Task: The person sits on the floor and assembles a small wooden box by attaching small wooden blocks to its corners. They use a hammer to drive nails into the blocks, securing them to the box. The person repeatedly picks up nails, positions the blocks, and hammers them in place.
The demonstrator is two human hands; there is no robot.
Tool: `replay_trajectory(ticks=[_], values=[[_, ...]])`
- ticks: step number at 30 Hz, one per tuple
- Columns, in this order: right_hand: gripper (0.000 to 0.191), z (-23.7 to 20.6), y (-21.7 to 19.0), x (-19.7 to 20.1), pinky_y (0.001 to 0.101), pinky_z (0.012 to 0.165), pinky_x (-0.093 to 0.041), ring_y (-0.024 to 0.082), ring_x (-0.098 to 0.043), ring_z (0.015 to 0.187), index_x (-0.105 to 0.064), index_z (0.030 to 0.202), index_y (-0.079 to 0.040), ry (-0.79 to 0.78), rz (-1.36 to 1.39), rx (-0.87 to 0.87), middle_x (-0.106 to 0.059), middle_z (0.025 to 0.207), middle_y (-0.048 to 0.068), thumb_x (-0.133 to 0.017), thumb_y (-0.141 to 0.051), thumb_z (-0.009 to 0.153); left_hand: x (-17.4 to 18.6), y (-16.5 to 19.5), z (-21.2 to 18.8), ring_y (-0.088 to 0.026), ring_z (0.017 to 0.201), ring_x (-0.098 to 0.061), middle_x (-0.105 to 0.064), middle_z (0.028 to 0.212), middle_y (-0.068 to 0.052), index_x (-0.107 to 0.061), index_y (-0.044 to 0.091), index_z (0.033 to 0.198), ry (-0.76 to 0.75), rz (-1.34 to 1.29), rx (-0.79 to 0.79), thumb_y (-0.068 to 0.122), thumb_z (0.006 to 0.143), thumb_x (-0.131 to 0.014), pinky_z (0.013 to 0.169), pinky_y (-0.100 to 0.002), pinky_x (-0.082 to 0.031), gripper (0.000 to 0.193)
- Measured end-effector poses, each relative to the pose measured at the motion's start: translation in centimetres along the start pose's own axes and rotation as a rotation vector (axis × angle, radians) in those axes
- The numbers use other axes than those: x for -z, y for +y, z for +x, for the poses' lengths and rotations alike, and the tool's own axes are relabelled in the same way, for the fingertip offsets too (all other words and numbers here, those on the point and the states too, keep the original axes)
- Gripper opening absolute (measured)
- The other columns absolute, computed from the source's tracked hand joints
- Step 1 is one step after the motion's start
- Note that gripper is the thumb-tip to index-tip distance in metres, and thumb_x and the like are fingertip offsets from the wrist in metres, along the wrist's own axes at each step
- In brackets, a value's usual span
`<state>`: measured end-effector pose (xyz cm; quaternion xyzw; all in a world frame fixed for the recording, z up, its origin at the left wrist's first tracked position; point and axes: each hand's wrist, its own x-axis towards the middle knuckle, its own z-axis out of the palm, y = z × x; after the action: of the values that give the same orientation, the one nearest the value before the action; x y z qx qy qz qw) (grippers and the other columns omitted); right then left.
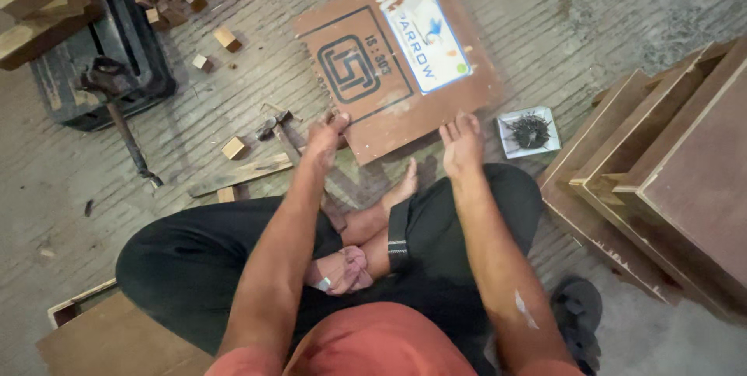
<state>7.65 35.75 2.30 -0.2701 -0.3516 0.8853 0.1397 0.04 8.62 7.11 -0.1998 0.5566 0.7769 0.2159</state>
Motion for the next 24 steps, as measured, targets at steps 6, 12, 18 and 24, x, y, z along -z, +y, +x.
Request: replay_trajectory(ticks=[6,12,18,24], values=[[0.03,1.8,-2.7,-4.1,0.0407,0.118,-0.037,0.019,-0.05,0.135,-0.055,0.131,-0.005,-0.188,-0.026,0.283,-0.05,0.147,0.007,-0.06,-0.021,0.105,-5.3,-5.9,-2.6,-0.032,0.111,-0.065,-0.061,0.13,-0.014,-0.043,0.004,0.141,0.129,-0.446,0.016,0.021,0.086,-0.073,0.091,-0.05,-0.058,0.065],[0.021,0.4,-2.0,-4.9,0.0377,0.118,-0.036,0.024,-0.047,0.142,-0.065,0.114,-0.001,-0.047,-0.522,0.469,-0.044,0.16,0.016,-0.063,-0.02,0.104,-6.3,-6.9,-4.2,-0.032,0.116,-0.066,-0.064,0.134,-0.017,-0.036,0.005,0.147,-0.071,-0.082,0.07,0.033,0.088,-0.074,0.096,-0.052,-0.05,0.075],[0.019,0.7,-1.1,-3.0,0.0368,0.101,-0.047,0.025,-0.063,0.109,-0.069,0.104,-0.003,0.134,-0.848,0.433,-0.069,0.114,0.015,-0.062,-0.02,0.1,-4.8,-5.4,-3.2,-0.029,0.112,-0.07,-0.068,0.131,-0.015,-0.045,0.002,0.146,-0.205,0.227,0.096,0.04,0.089,-0.071,0.091,-0.05,-0.052,0.073],[0.014,0.8,0.2,-2.5,0.0384,0.104,-0.041,0.025,-0.057,0.121,-0.072,0.102,-0.001,0.024,-0.962,0.574,-0.064,0.124,0.012,-0.062,-0.011,0.097,1.4,-3.2,-1.5,-0.026,0.113,-0.069,-0.065,0.133,-0.009,-0.047,0.008,0.147,0.017,0.067,0.065,0.047,0.093,-0.067,0.091,-0.048,-0.05,0.07]])
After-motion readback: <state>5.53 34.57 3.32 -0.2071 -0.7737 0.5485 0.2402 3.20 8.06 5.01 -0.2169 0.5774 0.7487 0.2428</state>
